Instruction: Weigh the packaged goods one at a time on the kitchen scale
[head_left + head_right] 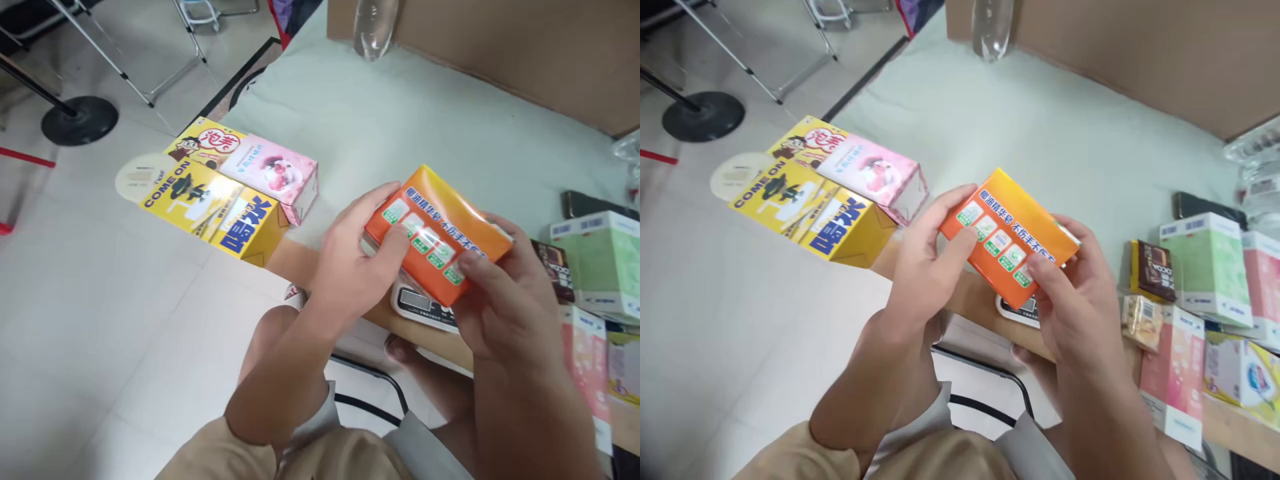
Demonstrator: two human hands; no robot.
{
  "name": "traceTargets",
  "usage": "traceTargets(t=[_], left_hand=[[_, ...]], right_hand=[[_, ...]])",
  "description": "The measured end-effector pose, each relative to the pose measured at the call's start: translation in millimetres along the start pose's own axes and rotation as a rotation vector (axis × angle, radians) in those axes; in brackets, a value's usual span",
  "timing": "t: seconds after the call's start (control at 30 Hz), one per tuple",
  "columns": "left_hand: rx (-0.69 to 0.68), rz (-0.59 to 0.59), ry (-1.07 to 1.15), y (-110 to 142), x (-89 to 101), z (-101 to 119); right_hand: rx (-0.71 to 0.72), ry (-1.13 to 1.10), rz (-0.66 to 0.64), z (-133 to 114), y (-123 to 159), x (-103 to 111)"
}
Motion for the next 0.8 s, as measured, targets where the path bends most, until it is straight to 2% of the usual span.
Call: traceTargets(t=[0.1, 0.2, 0.3, 0.4, 0.47, 0.6, 0.7, 0.8], left_hand=[[-0.073, 0.141, -0.097, -1, 24.0, -2], [-0.102, 0.219, -0.122, -2, 37.8, -6], [-0.126, 0.238, -0.070, -3, 44.5, -7], [-0.121, 0.248, 0.067, -6, 47.4, -8], [-0.100, 0.252, 0.187, -8, 47.7, -8], [-0.117, 0.261, 0.402, -14, 47.1, -10], [-0.123, 0.271, 0.497, -18, 49.1, -9], [-0.063, 0.264, 0.627, -22, 54.1, -4]], right_hand=[[-0.051, -0.016, -0.003, 0, -15, -24], [-0.062, -0.046, 0.045, -6, -35, -42], [-0.020, -0.066, 0.040, -16, -59, -58], [0.022, -0.049, -0.046, -25, -88, -78], [-0.002, -0.020, -0.107, -27, -109, -97], [-0.057, 0.040, -0.255, -25, -151, -150], [-0.039, 0.062, -0.387, -20, -179, -201], [-0.021, 0.062, -0.487, -12, -197, -253]])
Point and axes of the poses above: each hand's wrist, its own y-axis away from the middle knuckle, its own x-axis out of the back of the hand, z = x × y, the point moved 1 cm from there along -y, towards the middle knuckle, and after that the axes turned 15 degrees about y, right-handed, at the moved point
